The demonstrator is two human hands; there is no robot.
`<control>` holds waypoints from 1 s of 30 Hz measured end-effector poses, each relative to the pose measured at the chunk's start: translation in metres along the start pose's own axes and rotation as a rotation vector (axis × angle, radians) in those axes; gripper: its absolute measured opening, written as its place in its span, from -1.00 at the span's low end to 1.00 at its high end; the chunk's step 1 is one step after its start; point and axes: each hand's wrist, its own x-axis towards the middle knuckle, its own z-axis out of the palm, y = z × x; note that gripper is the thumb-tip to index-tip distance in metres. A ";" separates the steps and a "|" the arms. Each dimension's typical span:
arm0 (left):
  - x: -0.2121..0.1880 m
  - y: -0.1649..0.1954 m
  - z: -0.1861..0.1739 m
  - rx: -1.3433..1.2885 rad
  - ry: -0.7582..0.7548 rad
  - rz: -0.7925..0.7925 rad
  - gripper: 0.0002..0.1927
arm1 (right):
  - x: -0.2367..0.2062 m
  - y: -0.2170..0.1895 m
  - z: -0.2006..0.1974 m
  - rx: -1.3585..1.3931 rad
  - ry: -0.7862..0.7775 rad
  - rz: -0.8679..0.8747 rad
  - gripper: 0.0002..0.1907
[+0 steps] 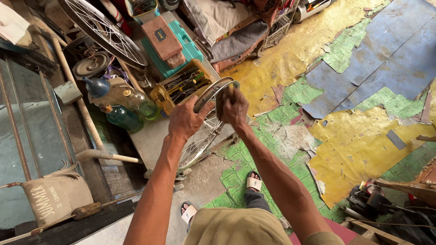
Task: The person wipes the chain, crankset, and frame of a white bicycle with a cloth, then wipes a bicycle wheel rim and spokes. The bicycle is positioned on a worn sofa, and the wheel is handled on a workbench.
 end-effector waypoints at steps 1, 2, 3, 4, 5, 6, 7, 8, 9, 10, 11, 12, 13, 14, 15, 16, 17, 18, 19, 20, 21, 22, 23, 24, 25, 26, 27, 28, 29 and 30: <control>0.000 0.000 0.000 0.002 -0.002 -0.011 -0.34 | -0.008 0.002 0.002 0.005 -0.043 0.063 -0.74; 0.000 -0.001 -0.001 0.001 -0.001 -0.028 -0.34 | -0.020 0.008 0.003 -0.108 -0.129 0.021 -0.76; 0.000 -0.002 -0.002 0.001 -0.001 -0.046 -0.35 | -0.034 0.012 0.003 -0.220 -0.215 -0.021 -0.76; -0.001 -0.004 -0.003 0.000 -0.002 -0.064 -0.35 | -0.046 0.014 0.003 -0.197 -0.197 -0.046 -0.80; -0.002 -0.006 -0.003 0.010 0.003 -0.044 -0.34 | -0.056 0.016 0.001 -0.175 -0.178 -0.070 -0.82; -0.003 -0.009 -0.004 0.021 0.011 -0.025 -0.34 | -0.062 0.017 0.000 -0.151 -0.161 -0.095 -0.80; -0.004 -0.011 -0.005 0.033 0.018 -0.006 -0.33 | -0.062 0.017 -0.003 -0.097 -0.256 0.033 -0.78; -0.007 -0.014 -0.006 0.036 0.013 -0.005 -0.32 | -0.061 0.017 -0.009 -0.041 -0.347 0.163 -0.75; -0.007 -0.016 -0.007 0.037 0.010 0.001 -0.31 | -0.056 0.016 -0.016 0.015 -0.435 0.289 -0.72; -0.007 -0.017 -0.007 0.038 0.011 0.005 -0.30 | -0.047 0.014 -0.020 0.004 -0.372 0.252 -0.78; -0.006 -0.018 -0.007 0.024 -0.024 -0.037 -0.30 | -0.038 0.012 -0.024 -0.007 -0.314 0.220 -0.79; -0.006 -0.018 -0.006 0.011 -0.063 -0.084 -0.29 | -0.031 0.011 -0.027 -0.019 -0.260 0.192 -0.73; -0.006 -0.018 -0.005 -0.001 -0.100 -0.128 -0.29 | -0.019 0.010 -0.030 -0.075 -0.157 0.167 -0.81; -0.007 -0.018 -0.003 0.001 -0.087 -0.098 -0.28 | -0.008 0.010 -0.031 -0.131 -0.053 0.141 -0.86; -0.008 -0.017 -0.001 0.002 -0.073 -0.066 -0.28 | 0.000 0.009 -0.028 -0.138 -0.030 0.082 -0.87; -0.008 -0.016 0.001 0.004 -0.059 -0.034 -0.27 | 0.008 0.009 -0.024 -0.145 -0.007 0.023 -0.87; -0.007 -0.015 0.002 0.023 -0.029 -0.006 -0.26 | 0.010 0.009 -0.021 -0.151 0.017 -0.036 -0.87; -0.006 -0.014 0.004 0.042 0.001 0.022 -0.24 | 0.008 0.009 -0.017 -0.095 -0.026 0.038 -0.88; -0.005 -0.013 0.005 0.059 0.031 0.050 -0.22 | 0.004 0.008 -0.013 -0.039 -0.070 0.112 -0.86; -0.006 -0.012 0.005 0.044 0.034 0.037 -0.24 | -0.003 0.008 -0.010 0.014 -0.117 0.185 -0.81; -0.006 -0.011 0.005 0.030 0.038 0.024 -0.26 | -0.014 0.011 -0.006 0.043 -0.144 0.164 -0.80; -0.006 -0.010 0.004 0.015 0.042 0.011 -0.27 | -0.029 0.012 -0.003 0.070 -0.171 0.143 -0.78; -0.006 -0.010 0.002 0.013 0.044 0.000 -0.28 | -0.040 0.011 -0.001 0.098 -0.198 0.121 -0.75; -0.006 -0.010 -0.001 0.011 0.046 -0.011 -0.29 | -0.047 0.011 0.000 0.055 -0.178 0.080 -0.84; -0.008 -0.010 -0.003 0.010 0.046 -0.023 -0.29 | -0.054 0.010 -0.001 0.011 -0.157 0.040 -0.90; -0.009 -0.010 -0.006 0.016 0.028 -0.026 -0.29 | -0.059 0.009 -0.002 -0.031 -0.136 0.001 -0.87; -0.011 -0.011 -0.009 0.023 0.011 -0.030 -0.30 | -0.059 0.010 -0.004 0.041 -0.187 0.088 -0.89; -0.013 -0.011 -0.012 0.030 -0.008 -0.033 -0.30 | -0.056 0.011 -0.009 0.113 -0.235 0.176 -0.89; -0.014 -0.011 -0.013 0.027 -0.018 -0.038 -0.29 | -0.050 0.013 -0.014 0.186 -0.281 0.261 -0.87; -0.016 -0.010 -0.013 0.022 -0.025 -0.044 -0.29 | -0.045 0.015 -0.017 0.369 -0.183 0.306 -0.82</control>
